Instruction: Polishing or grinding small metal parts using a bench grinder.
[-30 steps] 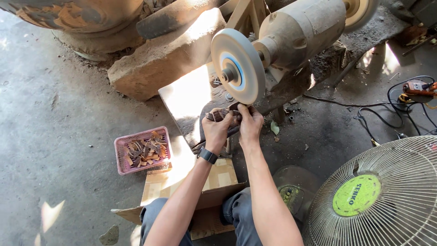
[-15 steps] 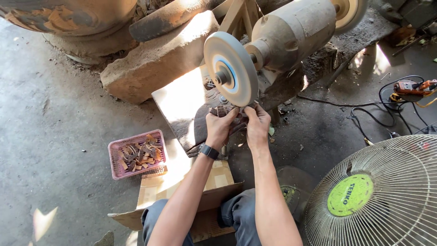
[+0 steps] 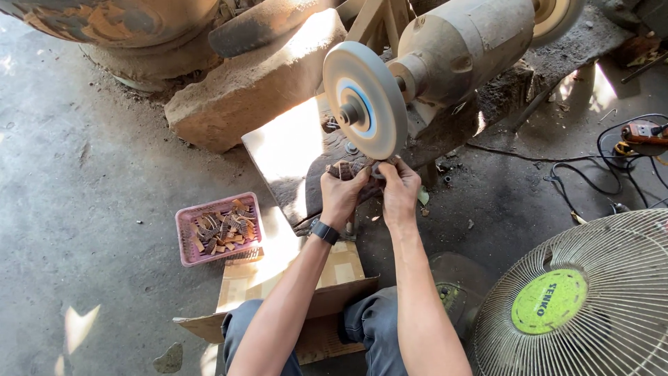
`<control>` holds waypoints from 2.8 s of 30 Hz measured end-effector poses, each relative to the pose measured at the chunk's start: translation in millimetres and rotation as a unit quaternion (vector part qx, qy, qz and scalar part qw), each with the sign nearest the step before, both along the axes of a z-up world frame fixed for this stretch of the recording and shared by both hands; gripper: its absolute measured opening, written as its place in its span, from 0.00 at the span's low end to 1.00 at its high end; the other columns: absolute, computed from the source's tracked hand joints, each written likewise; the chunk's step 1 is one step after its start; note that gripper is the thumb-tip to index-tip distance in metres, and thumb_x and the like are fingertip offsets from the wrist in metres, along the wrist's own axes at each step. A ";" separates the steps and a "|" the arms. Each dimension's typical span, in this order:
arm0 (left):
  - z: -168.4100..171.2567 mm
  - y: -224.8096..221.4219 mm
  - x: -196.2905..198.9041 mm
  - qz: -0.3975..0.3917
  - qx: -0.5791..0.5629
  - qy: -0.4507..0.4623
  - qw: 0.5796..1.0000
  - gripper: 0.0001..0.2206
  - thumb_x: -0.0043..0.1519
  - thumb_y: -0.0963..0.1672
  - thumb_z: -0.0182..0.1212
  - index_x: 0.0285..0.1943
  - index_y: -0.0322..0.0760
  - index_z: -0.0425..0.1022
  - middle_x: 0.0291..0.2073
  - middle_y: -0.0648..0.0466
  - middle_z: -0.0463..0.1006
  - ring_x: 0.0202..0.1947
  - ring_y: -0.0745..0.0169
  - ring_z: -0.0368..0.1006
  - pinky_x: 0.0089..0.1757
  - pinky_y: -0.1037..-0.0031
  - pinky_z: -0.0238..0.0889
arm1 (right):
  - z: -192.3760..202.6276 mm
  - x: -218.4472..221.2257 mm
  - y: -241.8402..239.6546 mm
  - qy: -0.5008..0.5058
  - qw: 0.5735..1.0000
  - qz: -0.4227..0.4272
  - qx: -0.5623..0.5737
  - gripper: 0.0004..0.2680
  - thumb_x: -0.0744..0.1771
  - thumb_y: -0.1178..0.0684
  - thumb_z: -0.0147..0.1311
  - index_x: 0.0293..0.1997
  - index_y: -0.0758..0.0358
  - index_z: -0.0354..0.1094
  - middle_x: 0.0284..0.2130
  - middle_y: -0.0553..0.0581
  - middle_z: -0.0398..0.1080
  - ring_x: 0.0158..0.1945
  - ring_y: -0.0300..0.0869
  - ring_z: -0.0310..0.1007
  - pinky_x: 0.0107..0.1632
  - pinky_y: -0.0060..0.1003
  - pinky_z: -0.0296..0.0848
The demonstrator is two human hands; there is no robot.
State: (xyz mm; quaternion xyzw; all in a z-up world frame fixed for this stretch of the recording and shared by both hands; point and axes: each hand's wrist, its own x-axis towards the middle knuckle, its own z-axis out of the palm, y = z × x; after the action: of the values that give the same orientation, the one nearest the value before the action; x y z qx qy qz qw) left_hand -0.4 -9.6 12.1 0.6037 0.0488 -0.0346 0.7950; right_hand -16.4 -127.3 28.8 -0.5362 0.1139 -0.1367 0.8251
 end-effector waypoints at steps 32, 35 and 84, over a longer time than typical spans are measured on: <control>10.8 37.5 -14.8 -0.076 0.136 -0.001 0.988 0.07 0.57 0.41 0.70 0.30 0.31 0.78 0.22 0.58 0.79 0.23 0.76 0.70 0.26 0.80 0.65 | -30.2 0.3 -3.7 0.134 0.991 0.014 -0.023 0.01 0.64 0.61 0.61 0.35 0.64 0.75 0.23 0.47 0.70 0.22 0.30 0.62 0.24 0.26 0.60; 10.4 42.6 -10.5 -0.085 0.119 0.012 0.989 0.08 0.59 0.42 0.70 0.31 0.30 0.80 0.23 0.57 0.80 0.23 0.75 0.71 0.26 0.79 0.65 | -21.1 -5.6 -6.9 0.108 0.992 0.031 -0.051 0.02 0.65 0.61 0.59 0.37 0.65 0.76 0.24 0.47 0.71 0.23 0.30 0.63 0.26 0.26 0.61; -46.2 -5.0 3.8 0.017 0.022 -0.043 0.999 0.12 0.61 0.40 0.74 0.33 0.26 0.73 0.26 0.58 0.73 0.27 0.76 0.63 0.29 0.79 0.59 | -24.1 4.2 -7.1 0.052 0.996 -0.023 -0.062 0.04 0.67 0.59 0.56 0.39 0.68 0.77 0.29 0.46 0.72 0.28 0.29 0.65 0.31 0.25 0.64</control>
State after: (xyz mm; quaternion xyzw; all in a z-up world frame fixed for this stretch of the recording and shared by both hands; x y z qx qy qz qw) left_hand 3.4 -14.5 -34.1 0.6207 0.0255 0.0056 0.7836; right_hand -12.2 -134.5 4.7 -0.5898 0.1606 -0.1340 0.7800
